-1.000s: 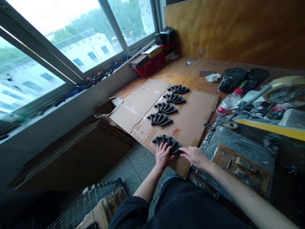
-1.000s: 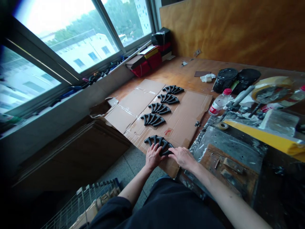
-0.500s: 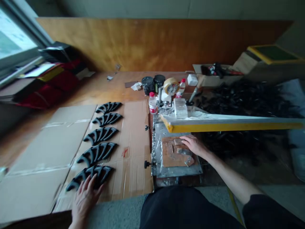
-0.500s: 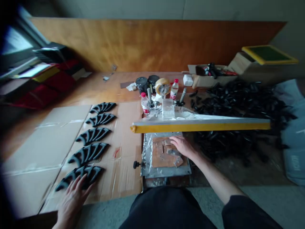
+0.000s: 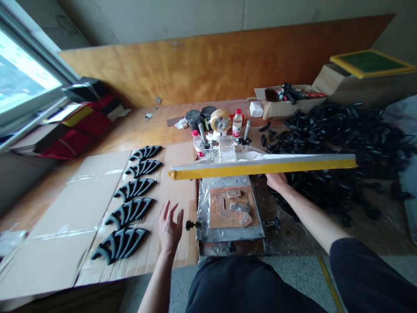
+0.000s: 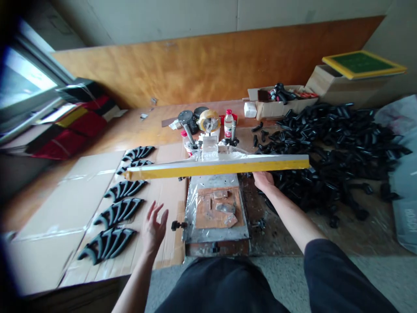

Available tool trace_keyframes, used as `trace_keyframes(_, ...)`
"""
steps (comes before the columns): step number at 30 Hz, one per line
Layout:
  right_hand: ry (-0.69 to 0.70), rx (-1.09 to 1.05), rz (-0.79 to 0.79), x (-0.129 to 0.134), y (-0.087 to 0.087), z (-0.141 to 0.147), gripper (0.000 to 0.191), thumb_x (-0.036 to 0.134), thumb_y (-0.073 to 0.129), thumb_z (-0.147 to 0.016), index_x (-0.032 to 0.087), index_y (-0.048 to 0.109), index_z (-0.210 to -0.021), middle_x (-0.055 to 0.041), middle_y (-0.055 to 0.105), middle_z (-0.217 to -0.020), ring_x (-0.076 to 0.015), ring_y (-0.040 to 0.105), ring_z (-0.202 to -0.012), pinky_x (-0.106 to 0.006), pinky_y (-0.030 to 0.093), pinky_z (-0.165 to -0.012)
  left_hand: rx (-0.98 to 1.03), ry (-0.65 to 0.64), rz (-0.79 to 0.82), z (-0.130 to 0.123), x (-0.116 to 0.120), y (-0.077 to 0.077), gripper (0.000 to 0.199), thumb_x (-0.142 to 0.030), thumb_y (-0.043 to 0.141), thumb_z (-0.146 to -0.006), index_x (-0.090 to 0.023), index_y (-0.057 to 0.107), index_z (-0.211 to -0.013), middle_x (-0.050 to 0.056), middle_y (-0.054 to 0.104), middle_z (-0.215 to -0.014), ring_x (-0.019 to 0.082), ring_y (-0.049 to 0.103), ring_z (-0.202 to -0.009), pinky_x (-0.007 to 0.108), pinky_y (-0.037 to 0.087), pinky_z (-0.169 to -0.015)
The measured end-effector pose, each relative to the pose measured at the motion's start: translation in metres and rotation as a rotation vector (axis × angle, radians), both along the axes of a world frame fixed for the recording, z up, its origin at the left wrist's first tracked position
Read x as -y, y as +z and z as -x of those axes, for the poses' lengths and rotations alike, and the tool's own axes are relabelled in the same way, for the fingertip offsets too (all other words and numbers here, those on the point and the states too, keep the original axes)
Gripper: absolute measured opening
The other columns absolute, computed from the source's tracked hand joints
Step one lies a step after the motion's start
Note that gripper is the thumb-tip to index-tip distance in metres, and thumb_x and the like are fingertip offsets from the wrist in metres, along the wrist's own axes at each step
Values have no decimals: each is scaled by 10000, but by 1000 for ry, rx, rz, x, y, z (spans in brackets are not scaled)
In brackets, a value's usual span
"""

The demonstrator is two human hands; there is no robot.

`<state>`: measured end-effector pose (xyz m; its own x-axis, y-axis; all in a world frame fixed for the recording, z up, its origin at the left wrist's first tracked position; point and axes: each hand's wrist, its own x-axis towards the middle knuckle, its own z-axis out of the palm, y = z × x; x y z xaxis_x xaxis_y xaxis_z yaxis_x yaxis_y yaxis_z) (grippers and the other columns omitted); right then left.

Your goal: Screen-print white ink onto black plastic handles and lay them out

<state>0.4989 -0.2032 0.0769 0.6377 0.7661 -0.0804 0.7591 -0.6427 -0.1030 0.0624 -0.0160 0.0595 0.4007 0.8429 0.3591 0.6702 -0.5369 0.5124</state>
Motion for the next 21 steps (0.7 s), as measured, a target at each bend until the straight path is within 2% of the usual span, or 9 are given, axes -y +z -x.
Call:
trace_keyframes(2, -16, 19, -39, 8, 10, 1, 301, 86, 528, -776, 131, 657, -1044, -183, 651, -1055, -292, 625, -980, -378, 454, -846, 29, 9, 44, -15, 5, 10, 320, -415, 514, -896, -224, 631, -1124, 116, 527, -1398, 279, 532, -1242, 477, 436, -1033)
trace_keyframes(5, 1, -25, -236, 19, 22, 22, 248, 157, 547, -770, 141, 648, -996, -126, 650, -933, -267, 622, -881, -367, 475, -803, 89, 9, 102, -31, 9, 22, 297, -417, 508, -904, -222, 651, -1075, 103, 587, -1328, 264, 546, -1219, 477, 414, -1052)
trace_keyframes(7, 152, -168, -398, 17, 24, 54, 294, 157, 523, -784, 167, 637, -1055, -77, 641, -929, -223, 611, -873, -336, 483, -815, 154, -10, 145, -45, 9, 32, 287, -415, 505, -910, -218, 658, -1053, 97, 608, -1299, 242, 556, -1208, 447, 411, -1058)
trace_keyframes(9, 378, -316, -458, 9, 20, 91, 411, 123, 456, -820, 214, 613, -1189, -45, 623, -988, -178, 602, -900, -302, 482, -837, 250, -49, 183, -64, 6, 48, 292, -416, 503, -914, -214, 655, -1063, 97, 608, -1299, 221, 560, -1207, 407, 427, -1043)
trace_keyframes(12, 597, -292, -327, -4, 9, 135, 530, 85, 393, -850, 296, 588, -1295, -47, 579, -1038, -160, 585, -896, -284, 476, -812, 426, -117, 219, -98, -2, 85, 331, -445, 517, -903, -191, 649, -1070, 99, 660, -1180, 195, 612, -1104, 346, 485, -950)
trace_keyframes(14, 637, -175, -217, -9, 4, 148, 508, 109, 426, -860, 314, 608, -1287, -71, 575, -1028, -190, 569, -916, -304, 466, -810, 562, -158, 291, -120, -7, 113, 372, -487, 510, -893, -172, 654, -1028, 65, 702, -947, 163, 658, -892, 303, 524, -826)
trace_keyframes(17, 637, -75, -161, -8, 4, 152, 473, 155, 476, -877, 329, 603, -1299, -100, 594, -1034, -234, 545, -989, -347, 445, -861, 719, -287, 496, -141, -9, 148, 456, -544, 442, -904, -160, 655, -1026, 9, 648, -682, 127, 617, -627, 263, 522, -662)
trace_keyframes(19, 626, -75, -163, -4, 6, 150, 424, 202, 478, -908, 337, 610, -1287, -101, 605, -1045, -241, 541, -1022, -361, 440, -880, 742, -355, 577, -144, -6, 160, 492, -565, 421, -905, -155, 662, -1030, 10, 631, -645, 133, 607, -599, 259, 512, -627)
trace_keyframes(21, 571, -142, -190, 3, 11, 143, 339, 281, 512, -922, 338, 645, -1228, -82, 619, -1049, -231, 551, -1026, -362, 449, -883, 729, -362, 592, -137, 2, 163, 509, -587, 421, -900, -159, 676, -1007, 34, 657, -717, 148, 623, -671, 258, 510, -644)
